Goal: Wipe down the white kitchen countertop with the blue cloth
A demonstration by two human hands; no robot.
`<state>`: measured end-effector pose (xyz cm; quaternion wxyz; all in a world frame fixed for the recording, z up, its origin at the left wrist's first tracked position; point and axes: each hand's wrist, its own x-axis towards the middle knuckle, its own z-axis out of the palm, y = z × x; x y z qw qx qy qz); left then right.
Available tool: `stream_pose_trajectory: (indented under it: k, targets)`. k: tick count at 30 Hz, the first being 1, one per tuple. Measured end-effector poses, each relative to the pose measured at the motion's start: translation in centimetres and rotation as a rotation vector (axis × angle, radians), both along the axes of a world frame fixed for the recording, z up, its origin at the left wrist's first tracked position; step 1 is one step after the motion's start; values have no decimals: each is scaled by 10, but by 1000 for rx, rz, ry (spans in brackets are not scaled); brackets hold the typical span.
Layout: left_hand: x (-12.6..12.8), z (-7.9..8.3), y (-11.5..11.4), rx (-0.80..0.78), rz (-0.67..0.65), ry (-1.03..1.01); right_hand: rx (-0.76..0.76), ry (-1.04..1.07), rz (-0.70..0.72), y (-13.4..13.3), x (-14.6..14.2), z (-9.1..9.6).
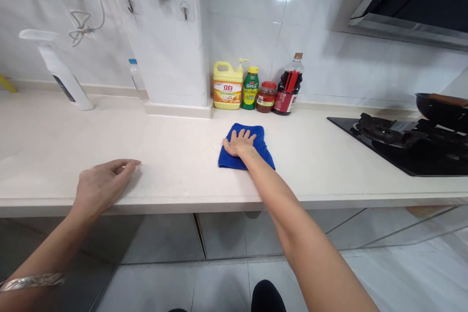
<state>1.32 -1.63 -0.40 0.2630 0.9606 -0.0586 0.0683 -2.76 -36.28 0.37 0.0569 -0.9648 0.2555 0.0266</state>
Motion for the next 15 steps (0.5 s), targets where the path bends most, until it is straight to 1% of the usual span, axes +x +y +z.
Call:
stream_pose_trajectory:
  k: [3, 7, 12, 15]
  targets:
    - [-1, 1, -1, -17, 14, 16, -2, -15, 81, 22, 1, -2]
    - [-2, 1, -1, -41, 29, 37, 6, -35, 163, 45, -7, -4]
    - [-6, 3, 0, -81, 47, 51, 19, -64, 204, 62, -22, -4]
    - [-9, 6, 0, -61, 41, 48, 38, -84, 214, 69, -33, -4]
